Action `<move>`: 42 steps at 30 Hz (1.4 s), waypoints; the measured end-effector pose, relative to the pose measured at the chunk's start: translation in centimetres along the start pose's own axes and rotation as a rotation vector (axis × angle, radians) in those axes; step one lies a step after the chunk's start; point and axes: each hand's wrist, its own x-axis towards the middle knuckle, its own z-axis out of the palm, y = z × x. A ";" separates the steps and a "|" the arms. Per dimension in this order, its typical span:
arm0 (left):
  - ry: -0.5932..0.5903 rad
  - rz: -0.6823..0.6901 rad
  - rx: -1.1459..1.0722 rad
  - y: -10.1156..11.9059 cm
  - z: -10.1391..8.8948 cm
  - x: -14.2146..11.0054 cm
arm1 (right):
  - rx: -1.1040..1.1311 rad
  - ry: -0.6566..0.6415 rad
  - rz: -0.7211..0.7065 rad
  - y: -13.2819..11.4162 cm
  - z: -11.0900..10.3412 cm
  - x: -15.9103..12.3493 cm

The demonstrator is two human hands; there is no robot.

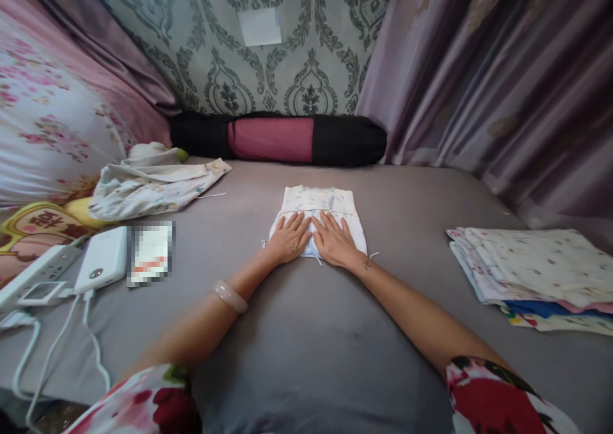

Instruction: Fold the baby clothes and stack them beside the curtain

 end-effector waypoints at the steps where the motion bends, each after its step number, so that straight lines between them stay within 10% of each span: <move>1: 0.003 -0.001 -0.004 0.0 0.1 0.1 | 0.000 -0.002 0.004 0.0 0.0 0.0; 35: -0.025 0.117 -0.039 -2.5 -0.6 -4.9 | 0.023 -0.105 -0.118 1.5 -1.5 -5.6; 42: 0.169 0.129 -0.068 -4.1 -1.7 -6.9 | 0.101 -0.049 -0.227 5.6 -2.1 -8.0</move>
